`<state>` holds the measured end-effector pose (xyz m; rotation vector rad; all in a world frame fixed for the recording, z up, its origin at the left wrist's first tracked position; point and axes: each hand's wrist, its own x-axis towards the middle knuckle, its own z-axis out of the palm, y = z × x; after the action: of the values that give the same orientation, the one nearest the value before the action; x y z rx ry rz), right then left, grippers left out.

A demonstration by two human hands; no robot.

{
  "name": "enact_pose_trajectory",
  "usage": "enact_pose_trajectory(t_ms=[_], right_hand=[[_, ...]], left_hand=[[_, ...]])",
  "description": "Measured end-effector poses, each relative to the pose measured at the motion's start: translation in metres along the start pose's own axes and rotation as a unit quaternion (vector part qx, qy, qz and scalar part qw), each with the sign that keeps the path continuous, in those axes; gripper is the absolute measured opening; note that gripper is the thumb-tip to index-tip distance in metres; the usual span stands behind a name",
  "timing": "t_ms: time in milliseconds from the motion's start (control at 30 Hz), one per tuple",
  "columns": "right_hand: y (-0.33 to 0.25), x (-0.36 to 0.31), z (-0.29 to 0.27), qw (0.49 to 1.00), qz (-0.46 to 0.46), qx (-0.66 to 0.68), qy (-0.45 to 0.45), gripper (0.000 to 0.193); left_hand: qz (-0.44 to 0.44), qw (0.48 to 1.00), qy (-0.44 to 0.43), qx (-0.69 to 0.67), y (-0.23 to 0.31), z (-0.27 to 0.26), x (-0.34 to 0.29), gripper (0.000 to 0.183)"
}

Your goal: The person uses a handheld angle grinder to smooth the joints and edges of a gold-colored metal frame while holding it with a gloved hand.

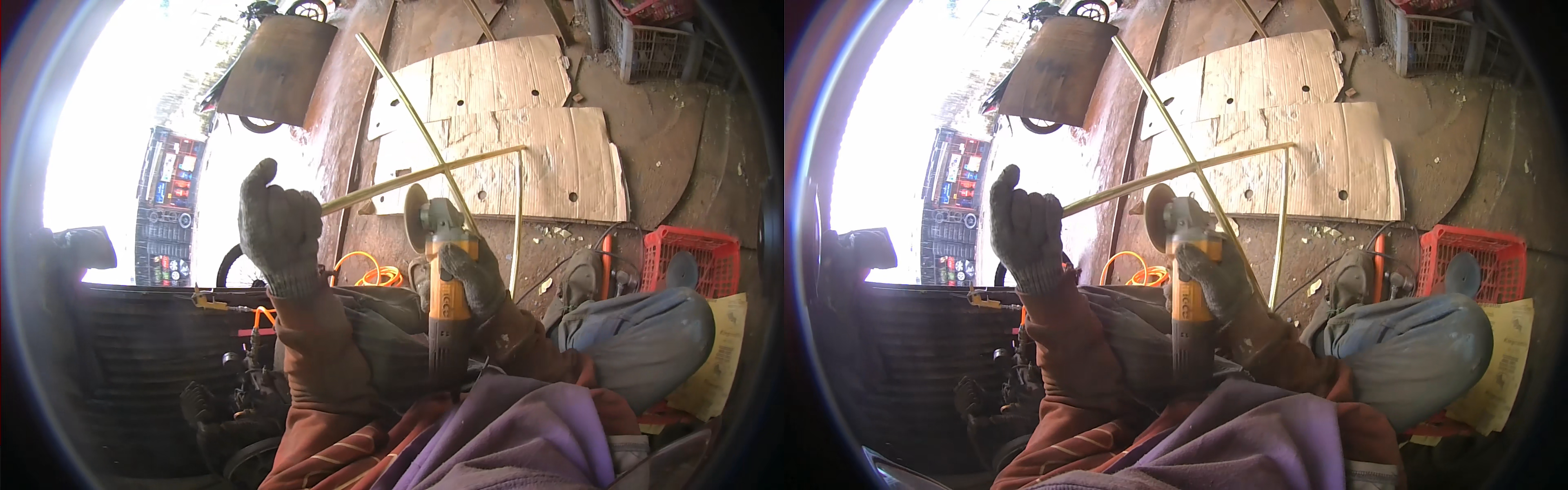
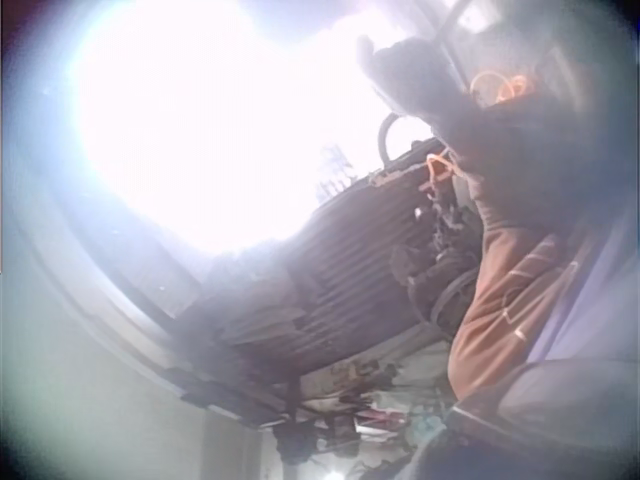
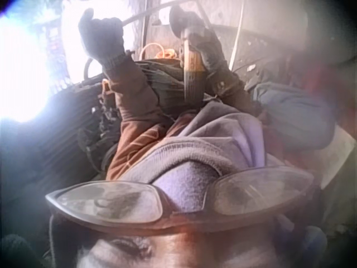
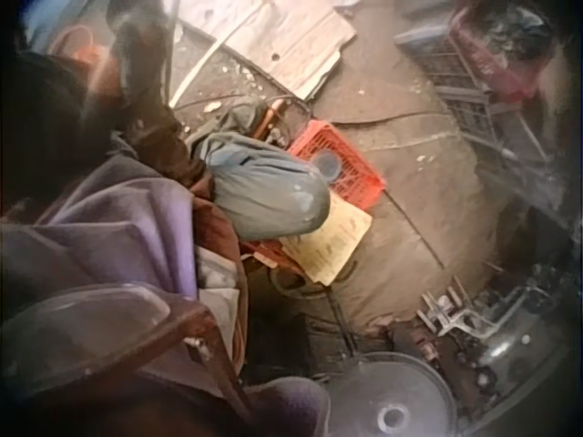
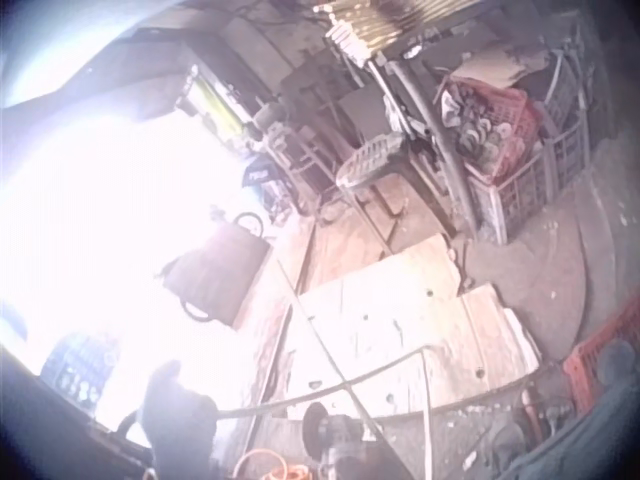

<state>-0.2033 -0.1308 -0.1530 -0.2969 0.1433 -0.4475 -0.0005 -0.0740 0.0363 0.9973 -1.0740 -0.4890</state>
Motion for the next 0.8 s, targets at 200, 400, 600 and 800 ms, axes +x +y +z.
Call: enact_pose_trajectory(t_ms=[200,400,600,800], right_hand=[[0.004,-0.030,0.021,0.999,-0.047,-0.004,0.028,0.045],[-0.002,-0.041,0.043,0.997,-0.009,0.037,-0.060,0.050],[-0.029,-0.043,0.044,1.000,-0.015,-0.026,0.007,0.043],[-0.017,-0.033,0.028,0.998,-0.059,-0.010,0.017,0.045]], left_hand=[[-0.043,0.988,0.102,0.106,-0.024,0.009,0.081,0.034],[-0.071,0.990,0.067,0.099,-0.013,-0.003,0.163,0.034],[-0.004,0.974,-0.070,0.215,-0.022,0.030,0.140,0.033],[-0.066,0.996,0.058,0.032,-0.010,0.042,0.064,0.037]])
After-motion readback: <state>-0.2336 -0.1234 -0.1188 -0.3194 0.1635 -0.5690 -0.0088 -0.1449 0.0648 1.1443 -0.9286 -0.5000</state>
